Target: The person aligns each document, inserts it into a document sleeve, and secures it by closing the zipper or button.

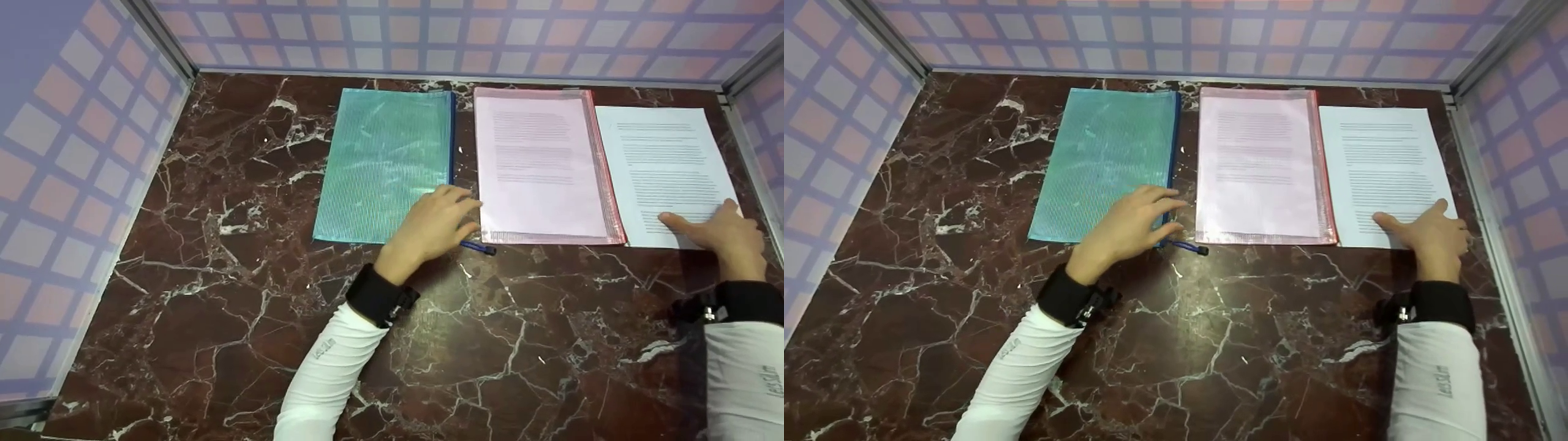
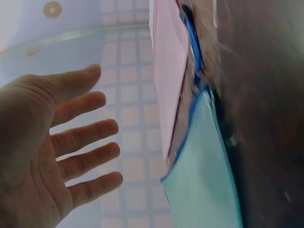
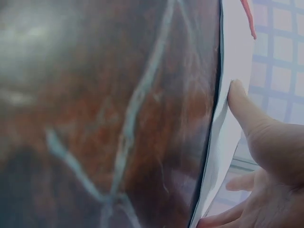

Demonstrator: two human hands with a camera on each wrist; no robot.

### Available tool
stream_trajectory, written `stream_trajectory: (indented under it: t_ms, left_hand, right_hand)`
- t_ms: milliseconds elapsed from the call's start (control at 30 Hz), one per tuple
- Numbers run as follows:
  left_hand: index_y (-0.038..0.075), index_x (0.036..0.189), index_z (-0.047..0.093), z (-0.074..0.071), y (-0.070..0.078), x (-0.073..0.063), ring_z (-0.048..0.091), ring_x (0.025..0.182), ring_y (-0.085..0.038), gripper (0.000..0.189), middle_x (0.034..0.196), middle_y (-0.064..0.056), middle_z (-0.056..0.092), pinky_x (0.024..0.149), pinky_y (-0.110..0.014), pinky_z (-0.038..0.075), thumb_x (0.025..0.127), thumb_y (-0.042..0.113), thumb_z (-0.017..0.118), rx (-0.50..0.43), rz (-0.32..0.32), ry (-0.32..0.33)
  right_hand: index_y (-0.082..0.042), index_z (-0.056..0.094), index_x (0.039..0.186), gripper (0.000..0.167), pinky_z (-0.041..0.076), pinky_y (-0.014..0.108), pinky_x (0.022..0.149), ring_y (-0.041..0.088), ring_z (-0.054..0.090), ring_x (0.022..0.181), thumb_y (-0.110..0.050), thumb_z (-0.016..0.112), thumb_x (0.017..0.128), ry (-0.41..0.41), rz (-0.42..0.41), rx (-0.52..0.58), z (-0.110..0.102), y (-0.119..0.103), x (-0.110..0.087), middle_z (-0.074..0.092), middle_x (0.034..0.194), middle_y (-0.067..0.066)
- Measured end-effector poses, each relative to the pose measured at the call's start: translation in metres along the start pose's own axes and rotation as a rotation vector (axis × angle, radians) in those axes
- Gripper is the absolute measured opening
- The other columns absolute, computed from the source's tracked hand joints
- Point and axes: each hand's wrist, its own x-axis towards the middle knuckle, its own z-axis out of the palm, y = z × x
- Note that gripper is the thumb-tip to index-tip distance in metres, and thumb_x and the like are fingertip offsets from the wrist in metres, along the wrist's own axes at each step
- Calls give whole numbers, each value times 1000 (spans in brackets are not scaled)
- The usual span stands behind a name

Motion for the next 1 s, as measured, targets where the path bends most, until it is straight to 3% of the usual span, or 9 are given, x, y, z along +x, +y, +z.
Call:
stream_trajectory:
  t_ms: [267, 500, 700, 800, 833, 900, 1000]
  left_hand:
    - [20, 138, 58, -1, 20, 20, 52, 134, -20, 44, 145, -3, 57, 116, -34, 42, 100, 42, 55, -61, 87, 31]
    - [21, 138, 59, 10, 27, 35, 56, 130, -18, 42, 139, 1, 62, 113, -31, 43, 100, 39, 56, -203, 90, 27]
    - [21, 143, 53, 25, 34, 48, 55, 132, -18, 47, 144, 0, 58, 114, -32, 43, 100, 40, 55, -288, 72, -35]
    - [21, 145, 50, 32, 37, 53, 53, 135, -17, 49, 146, 0, 56, 117, -31, 39, 100, 40, 55, -324, 57, -59]
    - [21, 145, 49, 34, 37, 54, 52, 136, -17, 49, 147, 0, 56, 117, -31, 39, 101, 40, 55, -333, 55, -65]
    - [21, 146, 49, 37, 38, 55, 53, 135, -16, 49, 146, 0, 56, 117, -30, 39, 101, 39, 55, -350, 55, -73]
    - [21, 146, 48, 41, 39, 57, 54, 133, -15, 49, 145, 0, 57, 116, -29, 40, 101, 39, 55, -373, 45, -89]
  right_hand:
    - [7, -21, 150, 129, 26, 77, 109, 69, 4, 140, -80, 47, 82, -27, 55, -3, 4, 0, 1, -9, 149, 53]
    - [4, -25, 150, 127, 23, 78, 110, 69, -3, 140, -72, 54, 85, 8, 35, 16, 1, -6, 2, -15, 148, 52]
    - [6, -16, 152, 129, 25, 74, 112, 66, 7, 141, -70, 61, 82, 50, -10, 52, -5, -5, 4, -5, 152, 49]
    - [11, -6, 152, 122, 31, 68, 113, 63, 23, 138, -59, 67, 83, 89, -39, 139, -4, 0, 7, 11, 153, 47]
    - [13, 1, 152, 117, 39, 63, 108, 60, 33, 132, -54, 69, 84, 109, -45, 175, -3, 2, 8, 21, 150, 46]
    - [15, 18, 149, 105, 53, 48, 91, 45, 58, 107, -44, 73, 83, 151, -56, 284, 0, 6, 13, 53, 125, 36]
    - [9, 36, 144, 86, 50, 25, 60, 9, 56, 71, -39, 74, 84, 163, -55, 434, 4, 12, 17, 58, 89, -2]
